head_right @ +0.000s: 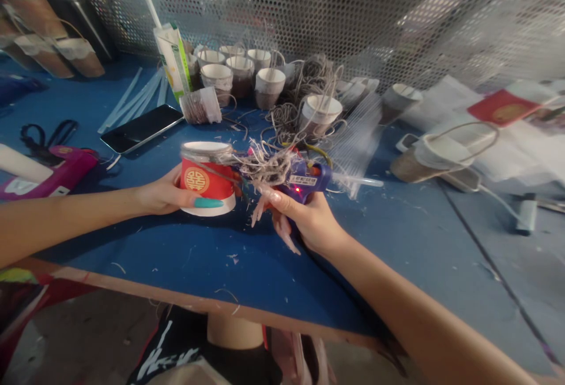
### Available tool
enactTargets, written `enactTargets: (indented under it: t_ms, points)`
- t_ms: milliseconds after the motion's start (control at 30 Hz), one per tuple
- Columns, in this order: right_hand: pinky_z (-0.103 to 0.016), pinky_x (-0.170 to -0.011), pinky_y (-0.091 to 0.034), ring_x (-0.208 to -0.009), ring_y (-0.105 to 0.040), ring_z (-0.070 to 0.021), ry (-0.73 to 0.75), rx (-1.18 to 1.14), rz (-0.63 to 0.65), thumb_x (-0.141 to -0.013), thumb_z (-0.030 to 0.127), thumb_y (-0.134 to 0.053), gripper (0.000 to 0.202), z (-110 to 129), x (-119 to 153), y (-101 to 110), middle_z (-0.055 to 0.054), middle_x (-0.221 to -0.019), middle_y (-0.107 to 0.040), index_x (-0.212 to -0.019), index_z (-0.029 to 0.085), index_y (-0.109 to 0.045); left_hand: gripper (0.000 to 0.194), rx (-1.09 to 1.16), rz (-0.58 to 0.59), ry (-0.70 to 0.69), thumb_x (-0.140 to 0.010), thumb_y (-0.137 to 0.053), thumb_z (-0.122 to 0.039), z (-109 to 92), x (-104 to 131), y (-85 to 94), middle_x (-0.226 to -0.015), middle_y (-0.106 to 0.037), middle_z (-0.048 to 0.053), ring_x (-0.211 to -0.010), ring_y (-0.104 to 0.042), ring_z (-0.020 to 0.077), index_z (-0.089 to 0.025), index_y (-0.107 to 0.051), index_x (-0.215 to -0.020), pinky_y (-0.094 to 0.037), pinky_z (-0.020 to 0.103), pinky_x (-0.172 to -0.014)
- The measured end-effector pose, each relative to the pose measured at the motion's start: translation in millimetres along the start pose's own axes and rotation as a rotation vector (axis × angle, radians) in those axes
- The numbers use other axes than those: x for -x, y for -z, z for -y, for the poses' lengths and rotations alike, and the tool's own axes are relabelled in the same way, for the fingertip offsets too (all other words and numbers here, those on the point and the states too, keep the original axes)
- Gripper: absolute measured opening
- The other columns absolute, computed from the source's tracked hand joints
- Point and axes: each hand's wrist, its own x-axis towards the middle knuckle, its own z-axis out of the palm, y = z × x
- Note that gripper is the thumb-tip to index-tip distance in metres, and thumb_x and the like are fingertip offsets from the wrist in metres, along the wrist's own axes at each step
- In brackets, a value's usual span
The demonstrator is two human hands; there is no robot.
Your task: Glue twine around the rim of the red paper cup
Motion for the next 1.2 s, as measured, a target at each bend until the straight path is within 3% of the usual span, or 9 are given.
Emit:
enactTargets:
  t_ms: [367,600,833,1067,1200]
  points:
    - [-0.02,-0.023,-0.028,-0.021,-0.038,-0.007,-0.005,-0.017,0.028,-0.078,0.057,-0.073,0.046,-0.8,-0.5,1.3,0.002,-0.036,-0.052,-0.059,0.016,-0.065,0.052,0.012,0.003,0.018,-0.054,-0.089,-0.028,1.9,1.4,3.7,-0.09,-0.077,0.006,-0.08,-0.072,0.0203,-0.018,-0.069,-0.101,-0.057,0.034,-0.081]
    - [-0.02,-0.024,-0.029,-0.021,-0.038,-0.0072,0.012,-0.029,0.052,-0.08,0.056,-0.072,0.045,-1.4,-1.0,2.6,0.003,-0.035,-0.052,-0.061,0.015,-0.067,0.051,0.047,-0.018,0.009,-0.052,-0.09,-0.027,1.9,1.0,2.2,-0.085,-0.077,0.005,-0.076,-0.072,0.0185,-0.017,-0.069,-0.097,-0.058,0.029,-0.074]
    - [-0.021,-0.025,-0.031,-0.02,-0.037,-0.0076,0.009,0.006,0.014,-0.076,0.059,-0.073,0.048,0.0,-1.5,1.5,0.003,-0.034,-0.05,-0.058,0.016,-0.065,0.053,-0.03,0.011,0.008,-0.054,-0.088,-0.032,2.8,1.2,5.7,-0.088,-0.077,0.007,-0.083,-0.073,0.024,-0.017,-0.068,-0.101,-0.058,0.038,-0.082]
    - [-0.019,-0.024,-0.028,-0.021,-0.038,-0.0074,0.01,-0.032,0.023,-0.078,0.057,-0.073,0.045,-2.2,-2.1,3.3,0.004,-0.034,-0.05,-0.06,0.016,-0.065,0.049,0.043,0.01,0.04,-0.051,-0.088,-0.027,3.3,1.6,7.3,-0.085,-0.077,0.005,-0.079,-0.073,0.0217,-0.018,-0.07,-0.096,-0.059,0.035,-0.079]
    - [-0.018,-0.024,-0.029,-0.021,-0.036,-0.0061,-0.01,-0.055,0.046,-0.078,0.056,-0.073,0.046,-1.5,-2.9,4.1,0.002,-0.035,-0.051,-0.06,0.015,-0.066,0.053,0.022,0.023,0.052,-0.053,-0.085,-0.03,3.6,1.9,9.6,-0.088,-0.078,0.007,-0.083,-0.074,0.0257,-0.017,-0.07,-0.102,-0.058,0.04,-0.084]
